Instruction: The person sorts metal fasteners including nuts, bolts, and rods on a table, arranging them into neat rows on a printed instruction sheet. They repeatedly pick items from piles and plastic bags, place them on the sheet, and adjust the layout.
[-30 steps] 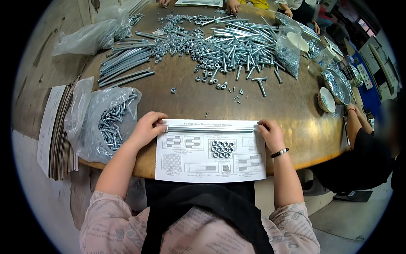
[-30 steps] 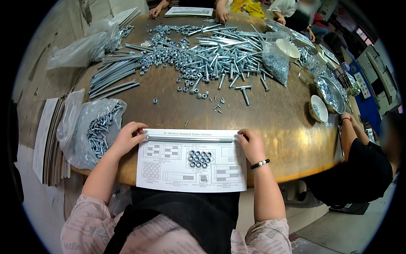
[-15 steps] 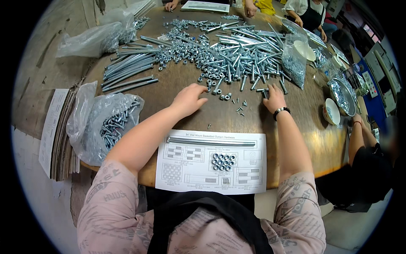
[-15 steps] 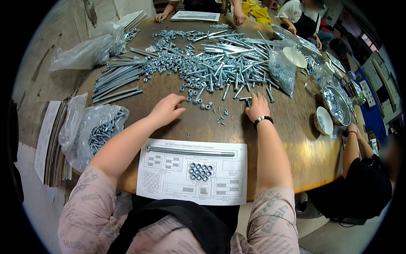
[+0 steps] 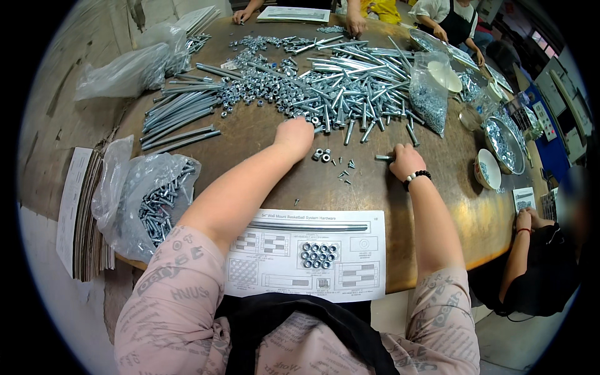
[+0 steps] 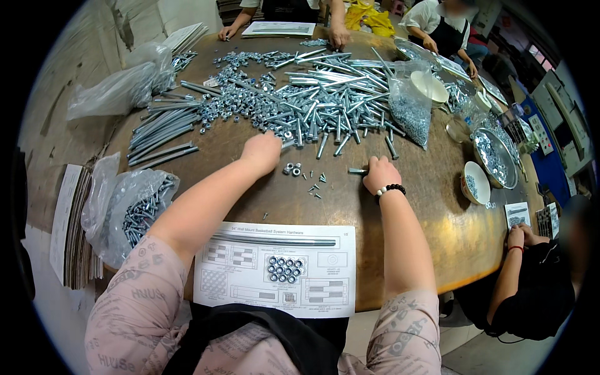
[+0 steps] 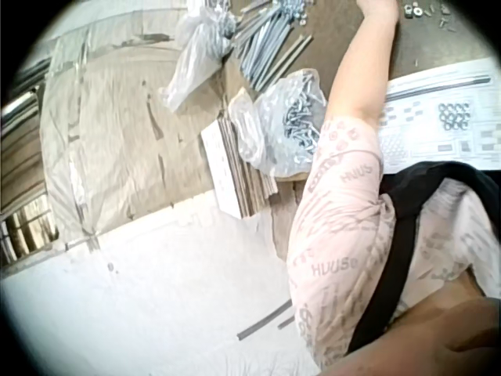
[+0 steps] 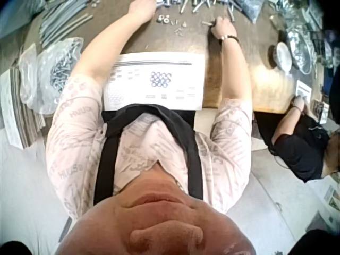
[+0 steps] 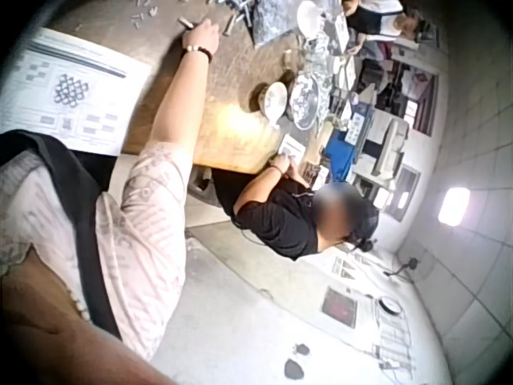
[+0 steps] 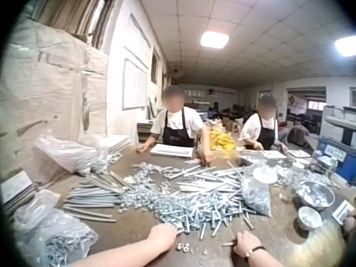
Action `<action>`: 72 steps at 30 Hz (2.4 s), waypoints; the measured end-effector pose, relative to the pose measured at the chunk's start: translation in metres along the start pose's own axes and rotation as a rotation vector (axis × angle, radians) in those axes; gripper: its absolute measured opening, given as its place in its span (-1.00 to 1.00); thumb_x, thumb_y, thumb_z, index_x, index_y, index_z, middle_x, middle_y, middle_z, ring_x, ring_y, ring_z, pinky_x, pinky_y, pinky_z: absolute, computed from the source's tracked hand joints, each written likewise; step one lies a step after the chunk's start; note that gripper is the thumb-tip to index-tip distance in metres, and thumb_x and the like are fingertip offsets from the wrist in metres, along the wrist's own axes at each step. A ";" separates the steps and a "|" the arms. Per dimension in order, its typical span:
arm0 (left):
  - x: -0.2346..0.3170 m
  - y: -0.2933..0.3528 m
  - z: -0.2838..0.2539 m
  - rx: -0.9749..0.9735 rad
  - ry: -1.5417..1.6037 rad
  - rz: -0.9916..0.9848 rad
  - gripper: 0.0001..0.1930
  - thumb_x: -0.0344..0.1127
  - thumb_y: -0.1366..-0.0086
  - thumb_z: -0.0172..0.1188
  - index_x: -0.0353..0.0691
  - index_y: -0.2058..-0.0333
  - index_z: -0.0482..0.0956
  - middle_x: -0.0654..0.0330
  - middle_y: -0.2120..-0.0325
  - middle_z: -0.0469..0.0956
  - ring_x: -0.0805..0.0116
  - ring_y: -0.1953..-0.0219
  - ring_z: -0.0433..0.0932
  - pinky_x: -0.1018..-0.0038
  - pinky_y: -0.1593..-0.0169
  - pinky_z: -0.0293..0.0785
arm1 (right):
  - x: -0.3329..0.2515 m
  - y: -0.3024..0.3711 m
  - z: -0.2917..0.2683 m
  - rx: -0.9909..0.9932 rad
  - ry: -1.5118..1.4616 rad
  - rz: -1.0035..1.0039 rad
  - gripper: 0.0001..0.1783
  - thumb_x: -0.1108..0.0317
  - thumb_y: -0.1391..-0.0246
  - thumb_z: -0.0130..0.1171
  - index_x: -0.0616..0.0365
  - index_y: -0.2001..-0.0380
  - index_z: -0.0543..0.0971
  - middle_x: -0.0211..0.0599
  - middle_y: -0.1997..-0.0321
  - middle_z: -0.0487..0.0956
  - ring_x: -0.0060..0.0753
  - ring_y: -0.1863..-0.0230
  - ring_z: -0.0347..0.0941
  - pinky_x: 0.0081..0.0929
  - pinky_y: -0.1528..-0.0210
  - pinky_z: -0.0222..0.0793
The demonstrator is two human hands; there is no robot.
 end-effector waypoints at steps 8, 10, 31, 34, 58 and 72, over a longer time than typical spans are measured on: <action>0.028 -0.032 0.009 -0.016 -0.027 0.213 -0.78 -0.39 -0.17 -0.09 -0.12 0.21 0.45 0.07 0.31 0.49 0.04 0.19 0.48 0.21 0.18 0.42 | 0.022 0.016 -0.017 0.193 -0.185 -0.008 -0.80 0.37 0.02 0.03 0.13 0.28 0.46 -0.09 0.25 0.49 0.02 0.19 0.42 -0.21 0.16 0.36; 0.031 -0.029 0.013 -0.058 -0.070 0.224 -0.77 -0.41 -0.18 -0.12 -0.12 0.19 0.42 0.04 0.32 0.51 0.05 0.21 0.50 0.20 0.20 0.43 | 0.025 0.027 -0.029 0.325 -0.306 -0.139 -0.82 0.40 0.02 0.03 0.11 0.28 0.47 -0.13 0.28 0.50 0.01 0.22 0.42 -0.22 0.18 0.36; 0.032 0.070 -0.026 -0.049 0.914 0.011 -0.79 -0.32 -0.09 0.06 -0.23 0.29 0.52 0.27 0.59 0.50 0.52 0.51 0.46 0.54 0.40 0.35 | 0.016 0.086 -0.006 0.106 0.089 -0.534 -0.76 0.42 0.01 -0.06 0.02 0.23 0.49 -0.26 0.25 0.40 -0.20 0.20 0.42 -0.33 0.18 0.36; 0.082 0.131 -0.046 -0.013 0.747 0.350 -0.78 -0.38 -0.04 0.14 -0.28 0.28 0.53 0.13 0.37 0.51 0.29 0.33 0.50 0.42 0.23 0.42 | 0.016 0.093 0.000 0.059 0.074 -0.485 -0.85 0.38 0.00 -0.01 0.05 0.32 0.48 -0.25 0.28 0.40 -0.17 0.24 0.42 -0.30 0.22 0.36; 0.160 0.244 0.023 -0.169 0.600 0.353 -0.61 -0.29 -0.06 0.18 -0.28 0.12 0.40 0.06 0.21 0.38 0.10 0.27 0.49 0.32 0.24 0.47 | -0.037 0.299 -0.009 0.376 -0.474 -0.504 -0.69 0.38 0.28 0.29 0.08 0.34 0.51 -0.27 0.34 0.47 -0.16 0.34 0.39 -0.33 0.29 0.33; 0.170 0.248 0.021 -0.157 0.491 0.412 -0.51 -0.25 0.01 0.24 -0.30 0.09 0.36 0.04 0.23 0.36 0.13 0.33 0.51 0.35 0.31 0.49 | -0.025 0.295 0.015 0.345 -0.919 -0.214 -0.65 0.48 0.25 0.26 0.13 0.27 0.50 -0.16 0.11 0.39 -0.13 0.08 0.33 -0.36 0.07 0.27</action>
Point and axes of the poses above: each hand's wrist, its own y-axis away from the middle knuckle, its own z-axis out of the palm, x = y × z, the point moved 8 cm from there along -y, towards the middle knuckle
